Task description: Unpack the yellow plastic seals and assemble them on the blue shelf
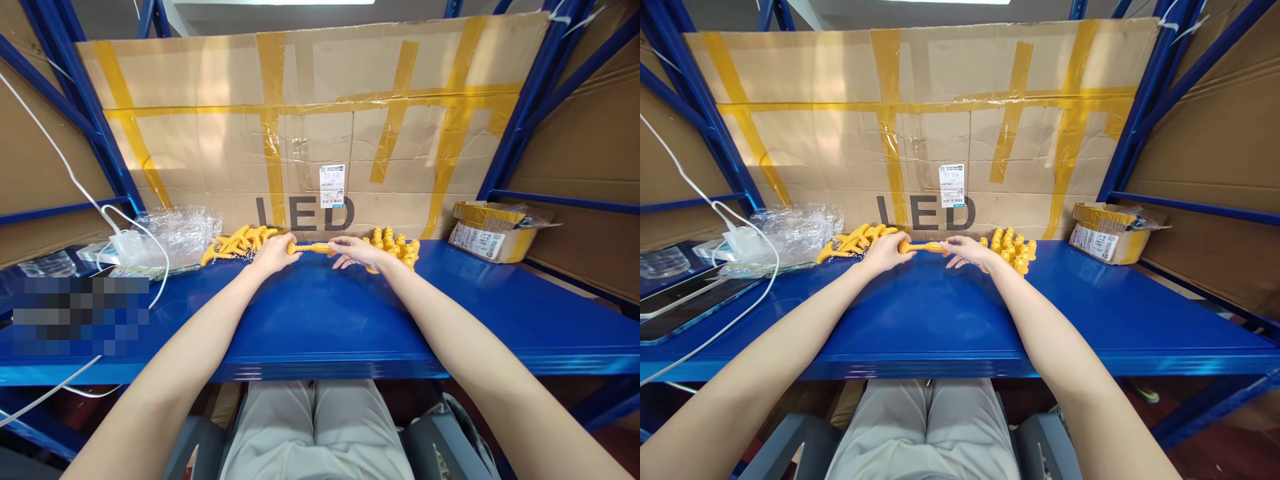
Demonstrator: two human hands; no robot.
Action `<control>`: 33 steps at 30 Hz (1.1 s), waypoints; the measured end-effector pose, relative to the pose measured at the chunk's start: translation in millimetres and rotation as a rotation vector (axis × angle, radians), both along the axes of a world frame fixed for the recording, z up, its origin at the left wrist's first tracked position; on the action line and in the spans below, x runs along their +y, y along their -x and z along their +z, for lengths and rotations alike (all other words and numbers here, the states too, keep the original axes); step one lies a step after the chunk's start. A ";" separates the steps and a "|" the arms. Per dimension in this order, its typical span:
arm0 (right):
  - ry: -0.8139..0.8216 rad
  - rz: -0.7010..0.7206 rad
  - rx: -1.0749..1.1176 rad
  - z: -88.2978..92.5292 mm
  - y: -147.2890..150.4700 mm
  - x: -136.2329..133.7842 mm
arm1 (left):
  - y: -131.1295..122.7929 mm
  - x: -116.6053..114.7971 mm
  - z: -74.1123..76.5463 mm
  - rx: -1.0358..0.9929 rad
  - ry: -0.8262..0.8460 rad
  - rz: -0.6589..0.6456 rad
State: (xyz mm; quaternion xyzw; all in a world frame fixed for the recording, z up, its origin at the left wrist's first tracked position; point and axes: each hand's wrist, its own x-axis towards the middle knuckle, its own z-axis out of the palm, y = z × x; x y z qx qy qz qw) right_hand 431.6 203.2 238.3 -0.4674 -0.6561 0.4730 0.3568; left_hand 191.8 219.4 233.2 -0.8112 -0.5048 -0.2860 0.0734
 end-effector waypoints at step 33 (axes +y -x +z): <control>-0.014 0.039 -0.002 1.2 1.3 0.5 | -2.1 -4.8 -1.3 0.054 -0.034 0.034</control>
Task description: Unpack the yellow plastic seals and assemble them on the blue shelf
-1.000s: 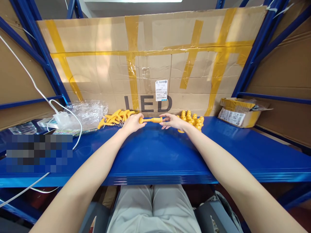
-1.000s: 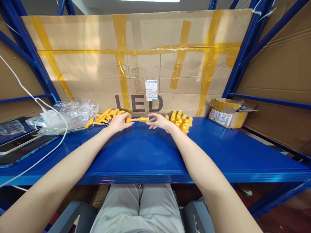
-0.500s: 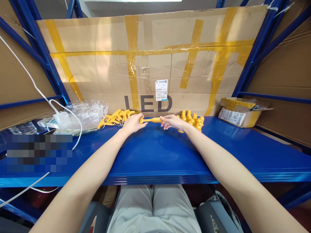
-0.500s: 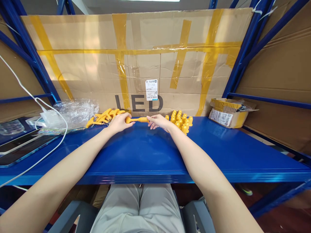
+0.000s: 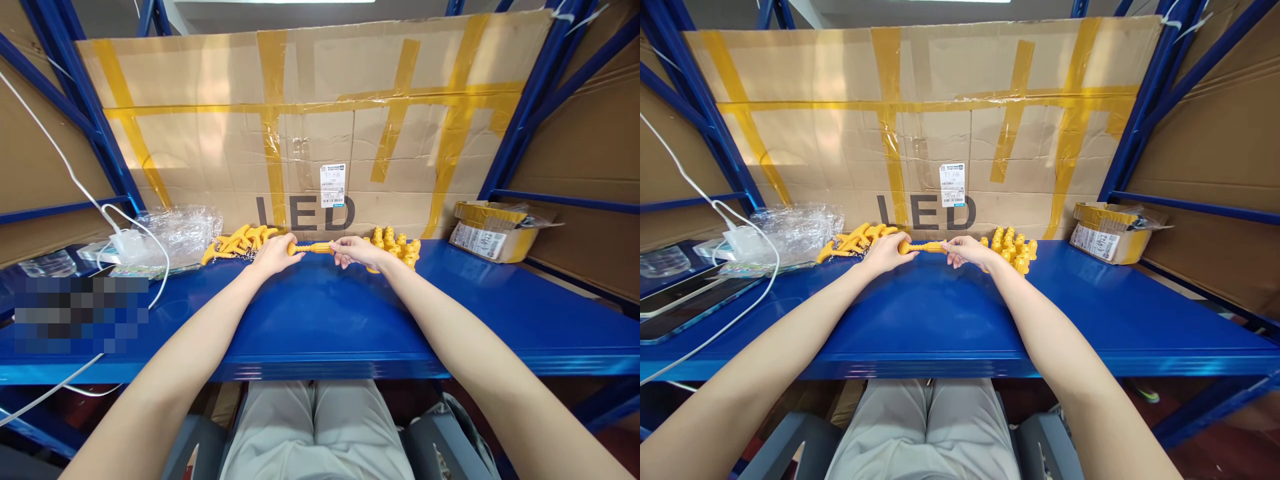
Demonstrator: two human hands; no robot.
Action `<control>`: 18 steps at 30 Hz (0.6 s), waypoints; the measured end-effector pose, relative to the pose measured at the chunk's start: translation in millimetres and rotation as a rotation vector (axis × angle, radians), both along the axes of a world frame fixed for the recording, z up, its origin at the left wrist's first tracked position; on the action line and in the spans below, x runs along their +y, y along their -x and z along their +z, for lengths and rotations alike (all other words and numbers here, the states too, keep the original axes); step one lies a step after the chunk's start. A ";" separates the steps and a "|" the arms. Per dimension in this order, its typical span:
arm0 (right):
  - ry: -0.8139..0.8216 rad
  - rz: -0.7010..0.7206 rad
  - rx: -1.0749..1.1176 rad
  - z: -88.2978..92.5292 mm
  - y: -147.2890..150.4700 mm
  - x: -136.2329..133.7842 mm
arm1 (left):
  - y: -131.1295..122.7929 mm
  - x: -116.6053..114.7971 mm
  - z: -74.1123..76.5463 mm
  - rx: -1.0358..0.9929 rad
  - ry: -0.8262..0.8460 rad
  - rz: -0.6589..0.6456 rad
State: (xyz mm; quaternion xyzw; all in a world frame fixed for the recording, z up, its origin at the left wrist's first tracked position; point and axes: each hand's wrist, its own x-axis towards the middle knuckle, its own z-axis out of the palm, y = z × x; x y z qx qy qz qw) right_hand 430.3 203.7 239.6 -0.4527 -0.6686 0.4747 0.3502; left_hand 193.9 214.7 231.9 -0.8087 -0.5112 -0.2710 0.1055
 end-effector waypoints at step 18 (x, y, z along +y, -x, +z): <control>0.106 -0.064 0.108 1.4 4.9 -3.1 | 0.1 1.3 1.1 0.061 0.046 0.041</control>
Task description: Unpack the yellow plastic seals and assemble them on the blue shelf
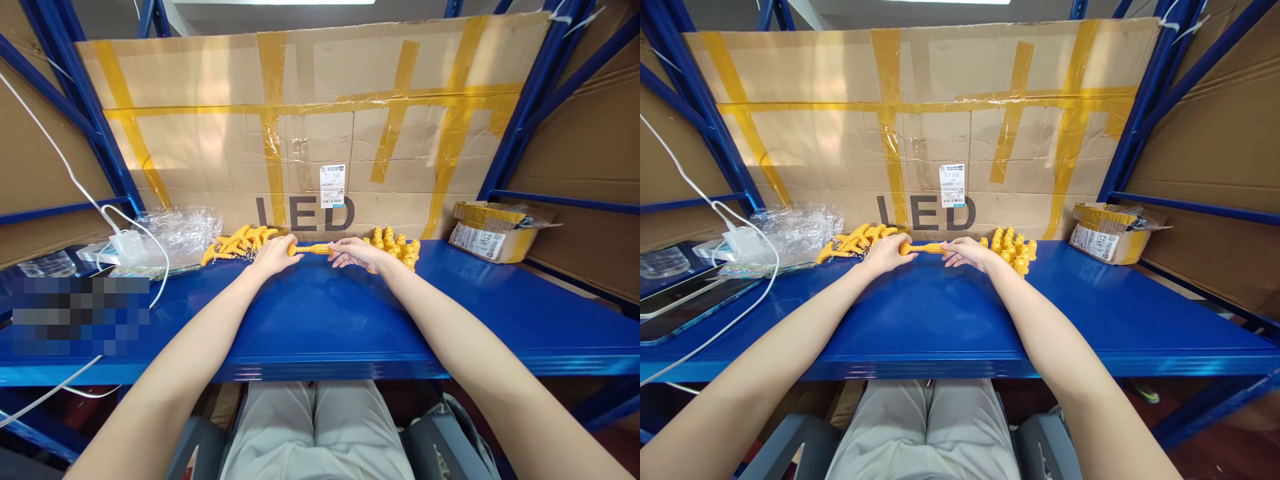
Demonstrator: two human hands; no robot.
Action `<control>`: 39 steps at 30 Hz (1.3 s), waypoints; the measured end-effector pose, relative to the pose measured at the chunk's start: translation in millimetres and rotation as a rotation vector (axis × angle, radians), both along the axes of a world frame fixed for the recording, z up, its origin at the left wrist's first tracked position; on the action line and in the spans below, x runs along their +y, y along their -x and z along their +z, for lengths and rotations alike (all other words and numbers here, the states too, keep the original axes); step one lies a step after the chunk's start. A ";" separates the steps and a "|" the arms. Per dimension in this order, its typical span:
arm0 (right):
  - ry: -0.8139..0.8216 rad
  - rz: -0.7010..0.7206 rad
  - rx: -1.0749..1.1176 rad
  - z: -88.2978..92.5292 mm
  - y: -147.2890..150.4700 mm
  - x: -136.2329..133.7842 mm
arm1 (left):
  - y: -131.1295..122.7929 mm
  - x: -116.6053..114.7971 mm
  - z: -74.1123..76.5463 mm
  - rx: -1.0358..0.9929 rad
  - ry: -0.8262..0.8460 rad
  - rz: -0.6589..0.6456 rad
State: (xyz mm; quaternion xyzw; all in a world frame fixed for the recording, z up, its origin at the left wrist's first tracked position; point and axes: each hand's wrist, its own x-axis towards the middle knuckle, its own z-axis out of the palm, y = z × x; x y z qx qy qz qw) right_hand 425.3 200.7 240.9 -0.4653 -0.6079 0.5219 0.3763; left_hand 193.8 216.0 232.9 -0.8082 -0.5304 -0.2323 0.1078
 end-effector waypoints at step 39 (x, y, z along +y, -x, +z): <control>0.176 -0.099 0.299 1.3 11.5 4.9 | 3.6 -1.0 -3.5 0.006 -0.006 -0.060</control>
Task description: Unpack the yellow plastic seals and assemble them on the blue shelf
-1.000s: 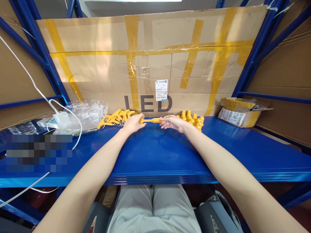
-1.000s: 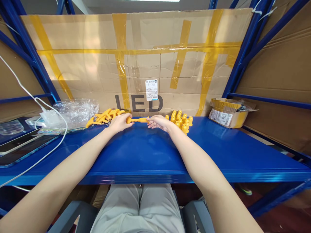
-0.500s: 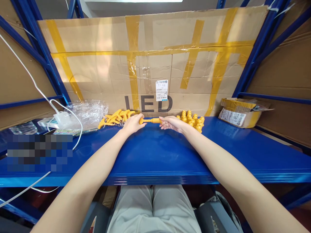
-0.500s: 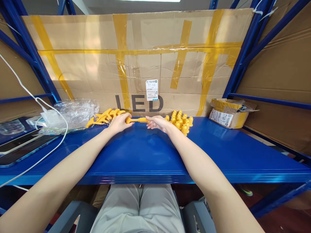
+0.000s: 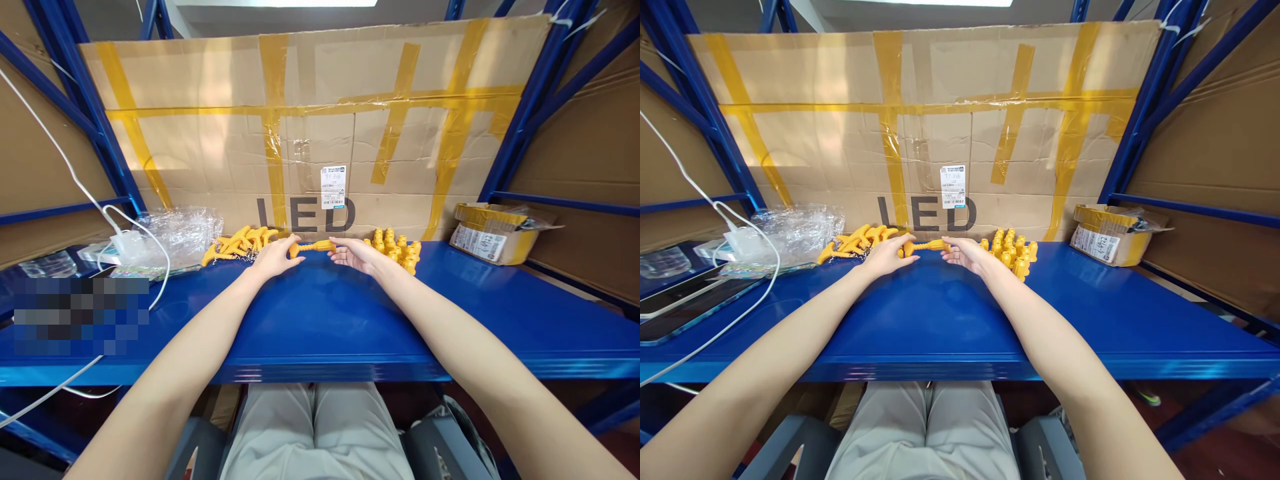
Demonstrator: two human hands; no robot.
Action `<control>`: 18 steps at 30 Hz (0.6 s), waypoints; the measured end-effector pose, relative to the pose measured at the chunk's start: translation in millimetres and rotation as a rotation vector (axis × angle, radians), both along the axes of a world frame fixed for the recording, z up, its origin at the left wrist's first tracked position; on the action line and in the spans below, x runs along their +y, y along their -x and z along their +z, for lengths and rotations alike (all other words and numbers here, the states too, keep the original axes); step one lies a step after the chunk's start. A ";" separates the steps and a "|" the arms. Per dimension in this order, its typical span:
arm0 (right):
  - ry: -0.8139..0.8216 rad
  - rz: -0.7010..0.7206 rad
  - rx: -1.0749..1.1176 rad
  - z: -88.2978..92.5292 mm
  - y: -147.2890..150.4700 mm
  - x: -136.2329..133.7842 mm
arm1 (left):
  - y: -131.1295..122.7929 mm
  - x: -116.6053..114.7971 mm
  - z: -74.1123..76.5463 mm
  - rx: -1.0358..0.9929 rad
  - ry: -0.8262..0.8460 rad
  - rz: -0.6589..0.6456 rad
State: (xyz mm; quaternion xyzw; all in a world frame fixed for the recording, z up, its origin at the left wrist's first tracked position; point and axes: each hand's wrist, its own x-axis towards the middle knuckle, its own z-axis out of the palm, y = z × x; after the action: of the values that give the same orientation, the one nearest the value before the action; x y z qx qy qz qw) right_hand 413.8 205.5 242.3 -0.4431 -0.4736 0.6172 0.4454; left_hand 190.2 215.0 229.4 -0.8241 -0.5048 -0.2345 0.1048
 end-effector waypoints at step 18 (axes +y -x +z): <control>-0.776 -0.104 -1.836 -21.5 8.4 -1.5 | 18.4 11.6 -1.3 -0.128 0.112 0.116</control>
State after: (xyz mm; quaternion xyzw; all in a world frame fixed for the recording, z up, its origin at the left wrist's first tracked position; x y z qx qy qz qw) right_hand 405.4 204.0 220.8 -0.5925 -0.7833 -0.1822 0.0472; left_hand 171.8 226.6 228.1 -0.7813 -0.5699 -0.2514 0.0396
